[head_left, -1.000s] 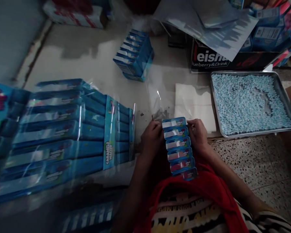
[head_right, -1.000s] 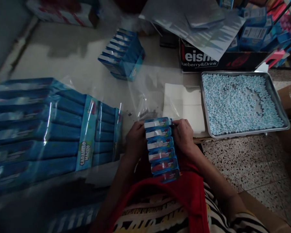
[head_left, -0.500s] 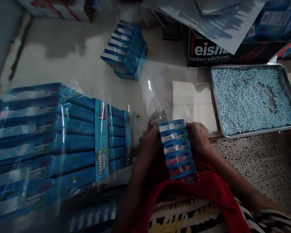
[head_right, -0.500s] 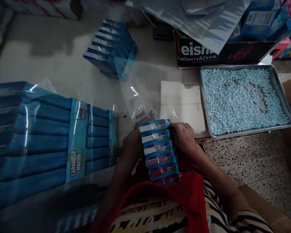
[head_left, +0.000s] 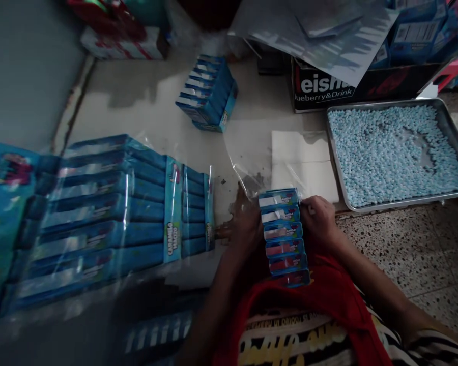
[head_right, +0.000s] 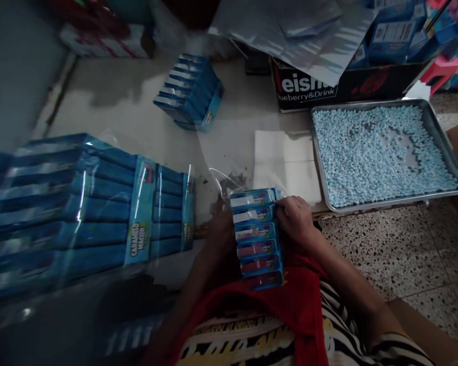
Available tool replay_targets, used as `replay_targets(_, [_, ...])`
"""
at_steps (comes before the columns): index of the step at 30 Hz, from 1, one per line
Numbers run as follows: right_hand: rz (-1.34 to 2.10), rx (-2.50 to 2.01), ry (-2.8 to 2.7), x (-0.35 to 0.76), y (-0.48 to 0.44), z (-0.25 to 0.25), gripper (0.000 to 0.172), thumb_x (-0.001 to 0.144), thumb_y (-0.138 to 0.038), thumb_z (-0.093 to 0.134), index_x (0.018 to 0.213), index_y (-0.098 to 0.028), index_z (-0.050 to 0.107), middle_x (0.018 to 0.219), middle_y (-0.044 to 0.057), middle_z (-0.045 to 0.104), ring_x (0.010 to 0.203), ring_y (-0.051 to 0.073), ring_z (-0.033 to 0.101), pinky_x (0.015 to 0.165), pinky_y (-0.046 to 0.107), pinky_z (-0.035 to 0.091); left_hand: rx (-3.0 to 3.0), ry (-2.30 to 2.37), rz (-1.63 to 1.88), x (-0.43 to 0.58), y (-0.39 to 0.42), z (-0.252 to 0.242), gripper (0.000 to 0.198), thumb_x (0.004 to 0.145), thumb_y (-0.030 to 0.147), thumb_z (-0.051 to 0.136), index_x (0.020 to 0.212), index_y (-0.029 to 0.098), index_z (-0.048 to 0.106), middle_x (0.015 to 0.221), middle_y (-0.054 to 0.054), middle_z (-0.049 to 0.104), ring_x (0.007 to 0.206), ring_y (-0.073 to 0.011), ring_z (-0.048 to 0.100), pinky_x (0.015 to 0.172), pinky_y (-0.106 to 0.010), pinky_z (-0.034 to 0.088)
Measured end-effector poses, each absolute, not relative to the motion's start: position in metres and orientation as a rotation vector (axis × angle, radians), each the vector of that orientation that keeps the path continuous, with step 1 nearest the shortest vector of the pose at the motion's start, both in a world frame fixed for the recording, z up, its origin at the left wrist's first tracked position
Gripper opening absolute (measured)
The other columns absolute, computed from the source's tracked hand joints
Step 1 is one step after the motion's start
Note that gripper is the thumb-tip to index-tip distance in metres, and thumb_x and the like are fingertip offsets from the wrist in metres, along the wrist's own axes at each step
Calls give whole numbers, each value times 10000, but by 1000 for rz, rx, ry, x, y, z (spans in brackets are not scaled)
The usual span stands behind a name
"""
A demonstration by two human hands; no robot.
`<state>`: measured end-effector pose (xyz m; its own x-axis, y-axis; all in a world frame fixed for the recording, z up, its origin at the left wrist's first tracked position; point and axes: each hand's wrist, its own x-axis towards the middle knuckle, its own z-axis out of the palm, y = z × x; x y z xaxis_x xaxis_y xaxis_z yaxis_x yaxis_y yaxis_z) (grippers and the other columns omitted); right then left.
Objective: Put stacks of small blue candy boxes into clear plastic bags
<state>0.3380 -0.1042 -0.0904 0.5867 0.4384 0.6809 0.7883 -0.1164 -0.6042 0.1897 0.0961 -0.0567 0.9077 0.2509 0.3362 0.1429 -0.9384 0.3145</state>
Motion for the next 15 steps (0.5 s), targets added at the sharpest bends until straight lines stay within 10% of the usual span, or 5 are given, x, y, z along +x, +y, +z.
replay_targets(6, [-444, -1761, -973, 348, -106, -80, 77, 997, -211, 659, 950, -221, 719, 810, 36, 775, 716, 176, 719, 681, 297, 522, 2663, 404, 1087, 194, 85, -74, 182, 1031, 359, 624, 985, 189, 670, 831, -64, 702, 740, -195, 692, 658, -313, 544])
replay_targets(15, [-406, -1690, -1030, 359, -107, -47, 151, 960, -142, 654, 846, -220, 712, 740, -7, 758, 633, 118, 676, 613, 249, 524, 2569, 254, 1260, 200, 74, -44, 192, 971, 189, 701, 1160, 189, 732, 1041, -63, 816, 923, -178, 777, 864, -271, 605])
